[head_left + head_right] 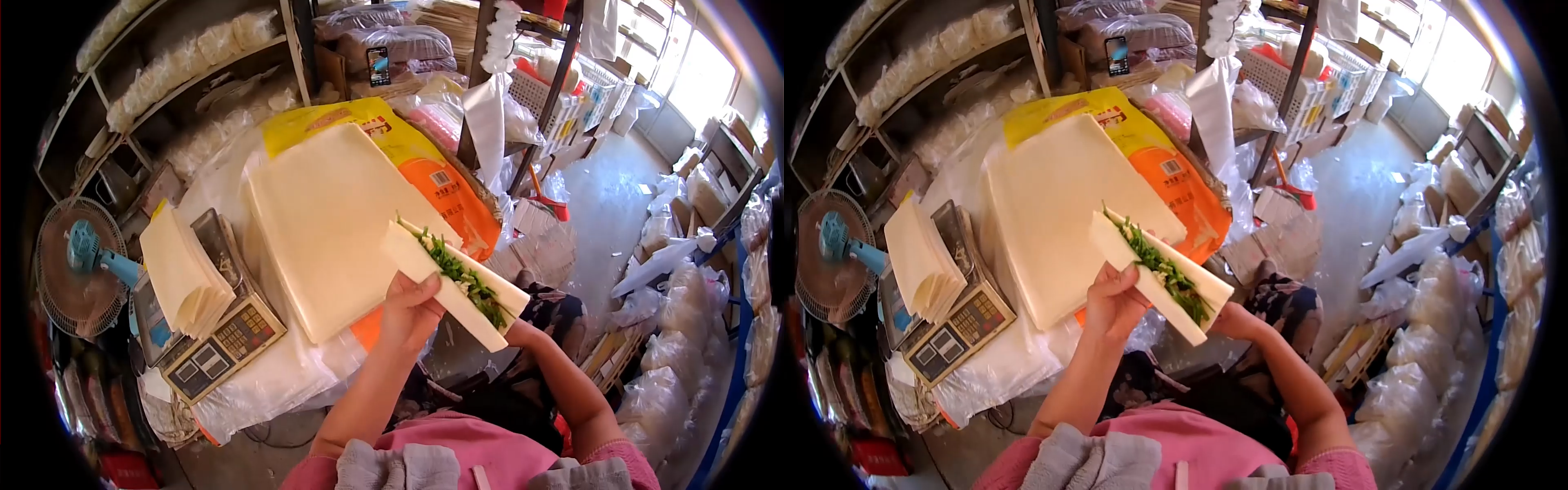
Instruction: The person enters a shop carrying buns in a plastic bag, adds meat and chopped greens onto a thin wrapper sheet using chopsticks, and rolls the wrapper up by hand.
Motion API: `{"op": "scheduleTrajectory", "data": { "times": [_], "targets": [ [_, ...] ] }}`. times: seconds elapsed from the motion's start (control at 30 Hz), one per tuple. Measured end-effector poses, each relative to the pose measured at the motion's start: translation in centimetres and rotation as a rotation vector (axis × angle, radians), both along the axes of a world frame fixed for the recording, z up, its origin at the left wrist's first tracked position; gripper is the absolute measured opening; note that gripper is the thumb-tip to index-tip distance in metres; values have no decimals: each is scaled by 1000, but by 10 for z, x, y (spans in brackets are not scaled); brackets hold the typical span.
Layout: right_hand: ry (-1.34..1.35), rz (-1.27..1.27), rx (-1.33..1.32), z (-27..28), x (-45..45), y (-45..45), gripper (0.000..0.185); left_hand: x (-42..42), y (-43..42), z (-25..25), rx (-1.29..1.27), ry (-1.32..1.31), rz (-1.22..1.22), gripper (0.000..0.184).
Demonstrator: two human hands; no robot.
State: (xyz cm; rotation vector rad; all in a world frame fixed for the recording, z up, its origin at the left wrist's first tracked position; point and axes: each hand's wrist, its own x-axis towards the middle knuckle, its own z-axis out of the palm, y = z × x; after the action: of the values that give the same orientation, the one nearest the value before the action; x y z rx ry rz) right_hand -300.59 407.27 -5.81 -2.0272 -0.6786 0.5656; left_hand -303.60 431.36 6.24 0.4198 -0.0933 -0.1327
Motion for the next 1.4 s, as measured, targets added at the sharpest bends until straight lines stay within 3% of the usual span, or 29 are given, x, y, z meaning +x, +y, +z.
{"op": "scheduleTrajectory", "data": {
  "times": [0.03, 0.07, 0.27, 0.33, 0.4, 0.67, 0.83, 1.03, 1.2, 1.27, 1.4],
  "targets": [
    [93, 27, -59, 1, 4, -3, 50, -2, -4, 1, 7, -4, 24, 54],
    [-18, 70, -55, -7, 9, -6, 54, -2, -7, 3, 15, -13, 54, 54],
    [191, 61, -160, -54, 37, -25, 47, 17, -20, 2, 45, 25, 101, 55],
    [23, 40, -3, -69, 36, -27, 40, 19, -24, 6, 31, 22, 102, 56],
    [-50, -3, 87, -51, 30, -19, 38, 22, -28, 8, 27, 8, 99, 57],
    [-31, -5, -156, -43, 1, -34, 37, 5, -33, 18, -4, -18, 55, 60],
    [-122, 51, -170, -105, 8, -47, 42, 4, -37, 17, 28, 1, 66, 60],
    [-72, 0, -221, -114, 28, -44, 43, 27, -40, 9, 5, 54, 66, 60],
    [-142, -108, -132, -69, 26, -29, 39, 38, -42, 8, 35, 41, 98, 59],
    [38, -291, 126, -82, 25, -41, 34, 42, -44, 8, 32, 6, 98, 59],
    [100, -425, 270, -13, 25, -36, 19, 42, -38, 5, 11, -17, 118, 59]
  ]
}}
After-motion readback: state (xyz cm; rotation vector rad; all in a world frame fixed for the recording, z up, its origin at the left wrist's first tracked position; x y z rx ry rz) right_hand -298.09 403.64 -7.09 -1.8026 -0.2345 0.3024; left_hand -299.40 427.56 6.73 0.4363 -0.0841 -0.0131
